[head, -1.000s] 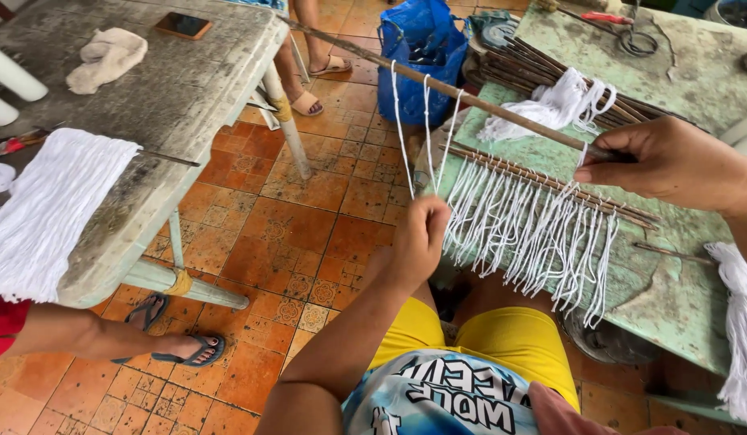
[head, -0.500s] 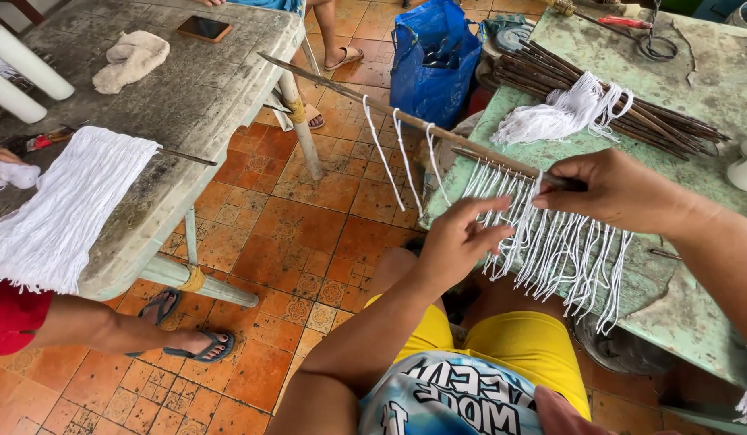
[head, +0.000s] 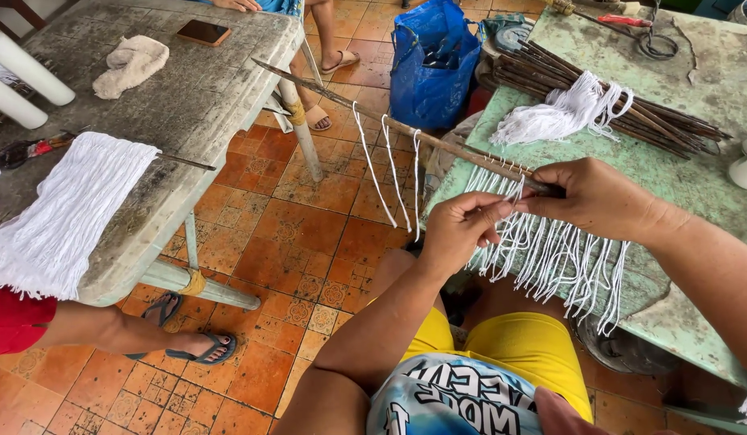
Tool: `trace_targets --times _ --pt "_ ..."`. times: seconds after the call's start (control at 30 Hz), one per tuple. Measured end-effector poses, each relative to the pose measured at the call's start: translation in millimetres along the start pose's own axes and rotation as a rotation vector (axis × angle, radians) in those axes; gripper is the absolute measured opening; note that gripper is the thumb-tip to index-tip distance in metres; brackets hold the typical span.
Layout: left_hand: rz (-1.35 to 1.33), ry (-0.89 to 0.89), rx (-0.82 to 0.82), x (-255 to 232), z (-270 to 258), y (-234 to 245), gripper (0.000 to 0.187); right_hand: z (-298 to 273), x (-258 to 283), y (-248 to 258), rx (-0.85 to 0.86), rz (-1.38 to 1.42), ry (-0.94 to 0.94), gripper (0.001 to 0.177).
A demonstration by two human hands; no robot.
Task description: Tying individual candle wicks onto a wooden stick to prepare them for dipping.
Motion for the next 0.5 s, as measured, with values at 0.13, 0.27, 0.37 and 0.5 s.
trace_targets --times 0.13,0.27,0.37,0.5 --pt "0.074 -0.144 -0.106 2 6 8 0.012 -1 -4 1 0.019 -0.008 -0.041 0.022" --pt "-0.039 -0.190 -0.178 -16 17 17 0.009 -6 -1 6 0.048 -0.043 -0.114 0.018" --pt "-0.184 -0.213 -0.266 -15 22 26 0.010 -9 -7 8 0.037 -0.043 -0.148 0.017" --pt "-0.225 -0.226 -0.247 -11 20 34 0.010 -16 -7 15 0.052 0.002 -0.185 0.017"
Point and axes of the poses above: each hand's wrist, its own z-axis towards the middle knuckle, its own y-axis out of the back of the hand, x = y × z, the point moved 1 cm from there along z, towards the middle knuckle, and after that the axes turned 8 degrees about -y, right-handed, at the moved point
